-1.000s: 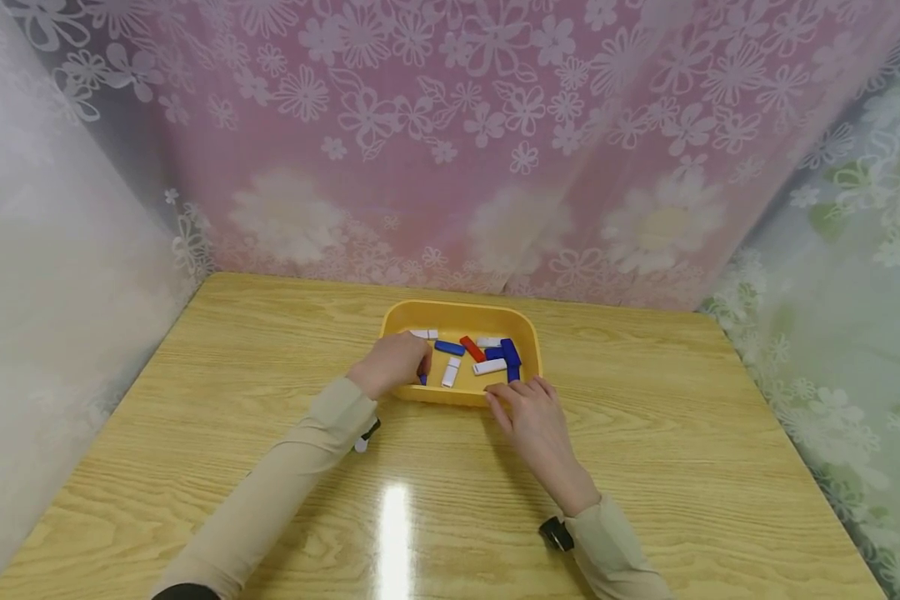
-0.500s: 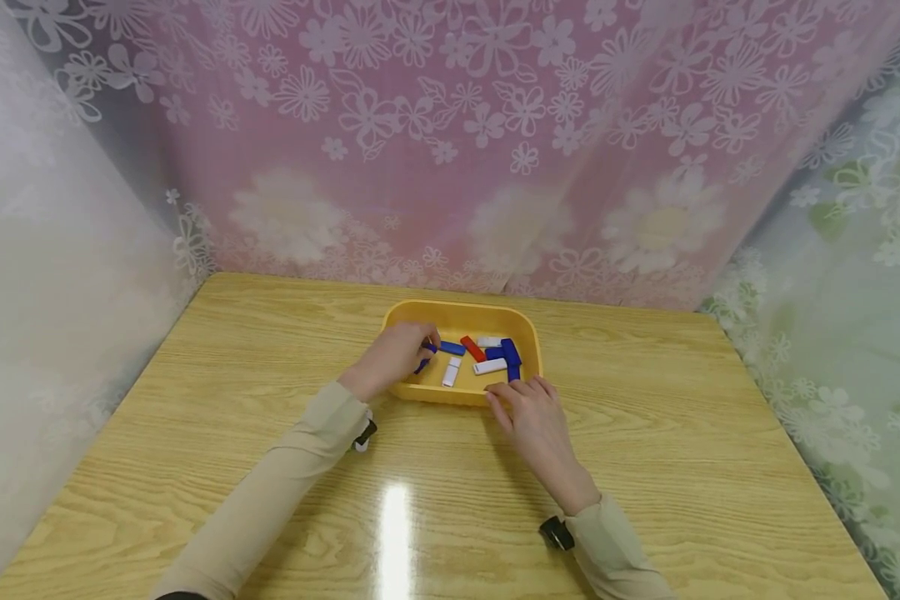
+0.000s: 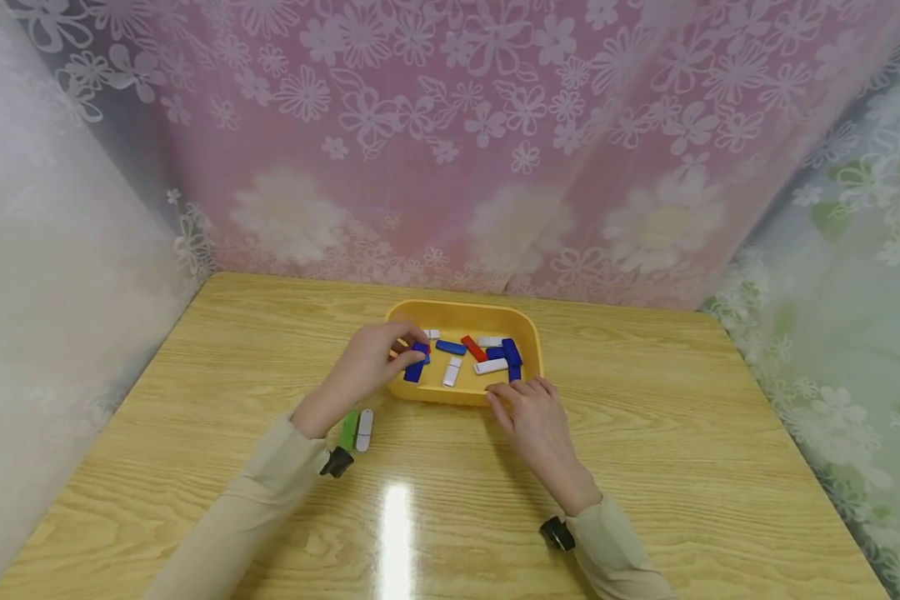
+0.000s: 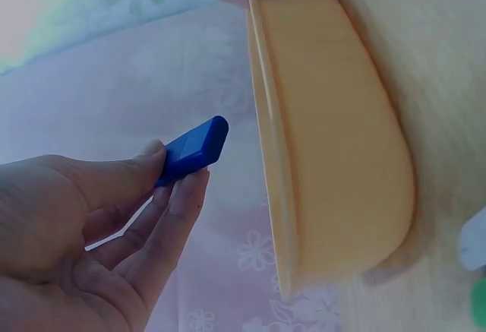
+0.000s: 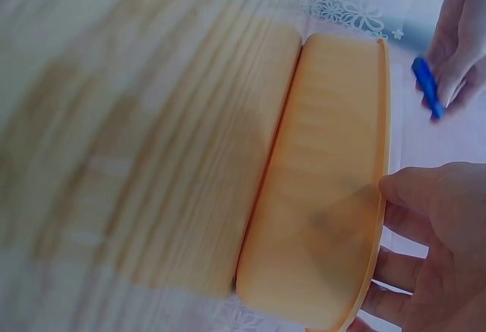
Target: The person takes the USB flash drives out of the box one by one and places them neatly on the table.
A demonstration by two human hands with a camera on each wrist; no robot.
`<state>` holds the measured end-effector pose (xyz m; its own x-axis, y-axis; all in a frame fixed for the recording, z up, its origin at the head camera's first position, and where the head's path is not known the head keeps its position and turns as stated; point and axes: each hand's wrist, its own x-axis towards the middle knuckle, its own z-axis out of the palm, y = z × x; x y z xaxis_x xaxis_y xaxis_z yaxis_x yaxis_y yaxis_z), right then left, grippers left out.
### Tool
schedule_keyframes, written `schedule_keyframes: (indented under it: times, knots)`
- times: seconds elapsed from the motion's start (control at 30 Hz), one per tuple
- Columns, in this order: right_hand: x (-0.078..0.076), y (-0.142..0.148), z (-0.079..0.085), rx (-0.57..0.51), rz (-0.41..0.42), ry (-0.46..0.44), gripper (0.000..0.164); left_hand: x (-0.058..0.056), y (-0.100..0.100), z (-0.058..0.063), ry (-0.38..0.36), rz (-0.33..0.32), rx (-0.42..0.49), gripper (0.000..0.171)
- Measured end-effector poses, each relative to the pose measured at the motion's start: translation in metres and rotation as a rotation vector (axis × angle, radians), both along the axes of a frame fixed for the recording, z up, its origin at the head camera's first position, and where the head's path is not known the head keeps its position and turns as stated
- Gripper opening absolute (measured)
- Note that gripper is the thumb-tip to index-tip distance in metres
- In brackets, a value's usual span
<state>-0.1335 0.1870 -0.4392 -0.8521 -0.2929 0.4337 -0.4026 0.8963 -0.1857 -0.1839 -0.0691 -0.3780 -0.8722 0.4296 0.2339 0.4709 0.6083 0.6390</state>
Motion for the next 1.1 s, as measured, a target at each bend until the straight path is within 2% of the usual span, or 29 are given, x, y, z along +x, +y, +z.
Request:
schedule_keyframes:
  times: [0.1,0.2,0.37,0.57,0.7,0.9,1.0,1.1]
  knots:
    - [0.000,0.001,0.000,0.001,-0.004,0.001,0.012,0.015,-0.006,-0.002,-0.037,-0.013,-0.003,0.018]
    - [0.001,0.002,0.001,-0.002,-0.009,0.006,0.012,0.027,-0.011,-0.009,-0.068,-0.034,-0.006,0.017]
    - [0.001,0.003,0.000,-0.003,-0.013,0.017,0.012,0.037,-0.017,-0.028,-0.096,-0.075,-0.023,0.013]
    - [0.002,0.003,0.001,0.003,-0.017,0.018,0.012,0.039,-0.024,-0.051,-0.197,-0.069,-0.048,0.009]
    - [0.003,0.002,0.000,0.003,-0.017,0.011,0.013,0.037,-0.024,-0.060,-0.251,-0.013,-0.058,0.009]
    - [0.002,0.001,0.000,0.011,-0.023,-0.005,0.013,0.035,-0.019,-0.062,-0.242,0.096,-0.113,0.011]
    - [0.001,0.001,0.000,0.008,-0.024,-0.011,0.014,0.034,-0.018,-0.063,-0.198,0.114,-0.155,0.011]
    - [0.001,0.000,0.001,0.008,-0.024,-0.010,0.014,0.034,-0.018,-0.062,-0.138,0.103,-0.201,0.011]
